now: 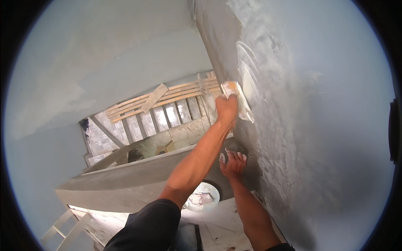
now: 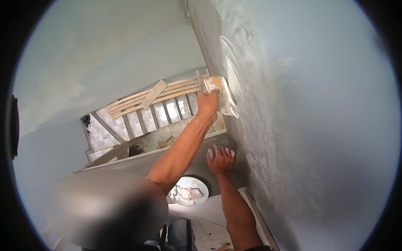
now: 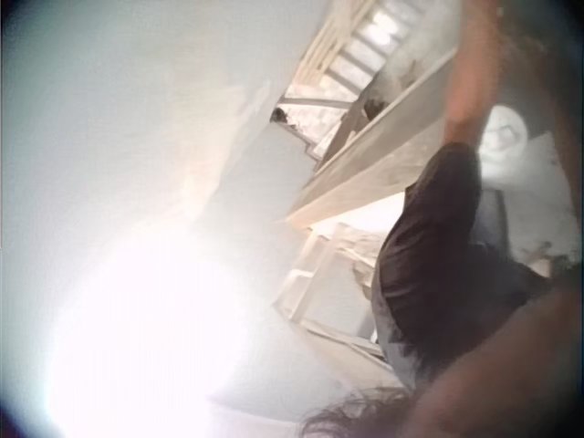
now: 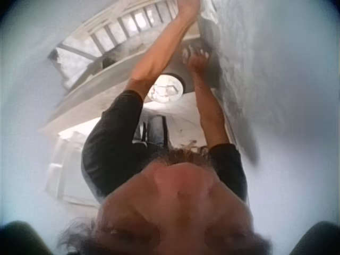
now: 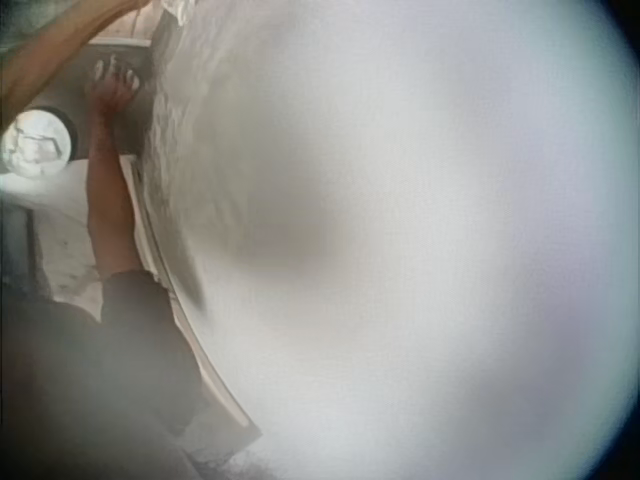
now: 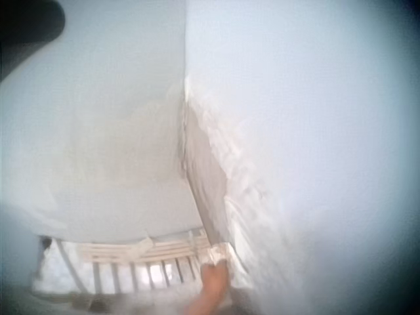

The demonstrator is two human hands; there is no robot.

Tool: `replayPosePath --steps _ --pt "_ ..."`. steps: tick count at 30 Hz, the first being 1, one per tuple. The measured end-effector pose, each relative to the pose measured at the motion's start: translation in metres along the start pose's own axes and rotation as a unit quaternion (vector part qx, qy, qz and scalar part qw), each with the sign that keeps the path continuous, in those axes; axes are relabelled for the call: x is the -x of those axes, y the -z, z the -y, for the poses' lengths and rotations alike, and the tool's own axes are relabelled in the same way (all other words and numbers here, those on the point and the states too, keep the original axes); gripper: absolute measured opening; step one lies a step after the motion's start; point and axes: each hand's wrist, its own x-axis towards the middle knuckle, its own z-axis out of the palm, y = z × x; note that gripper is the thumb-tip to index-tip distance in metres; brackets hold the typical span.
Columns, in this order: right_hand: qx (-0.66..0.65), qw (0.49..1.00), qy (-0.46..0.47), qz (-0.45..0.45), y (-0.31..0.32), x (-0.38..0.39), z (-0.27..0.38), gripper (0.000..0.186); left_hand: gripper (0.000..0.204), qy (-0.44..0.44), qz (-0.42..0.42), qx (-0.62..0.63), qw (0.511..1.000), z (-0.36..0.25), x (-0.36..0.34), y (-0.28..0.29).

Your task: The person applies plaster to a wall using a trowel and a bucket of plaster. They repeatedly scoop plaster from the bucket and spread it onto the wall surface, smoothing it with the trowel.

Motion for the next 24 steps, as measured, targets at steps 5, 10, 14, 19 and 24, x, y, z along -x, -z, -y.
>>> replayPosePath --steps 5,10,14,19,24 --pt "-0.001 1.0 0.007 -0.009 0.003 -0.003 0.003 0.032 0.02 -0.116 0.08 0.058 0.988 -0.124 0.021 -0.024" --pt "-0.005 1.0 0.01 -0.006 0.004 -0.002 -0.003 0.033 0.02 -0.221 0.157 0.126 0.954 -0.216 0.058 -0.024" --pt "0.01 1.0 0.006 0.0 0.009 -0.003 -0.004 0.033 0.022 -0.188 0.128 0.095 0.969 -0.181 0.023 0.009" --pt "-0.009 1.0 0.019 -0.011 0.004 -0.003 0.002 0.036 0.02 -0.156 0.018 0.022 0.987 -0.05 -0.072 0.03" --pt "-0.007 1.0 0.023 -0.015 0.002 -0.003 0.002 0.036 0.02 -0.213 0.046 0.011 0.976 -0.057 -0.092 -0.005"
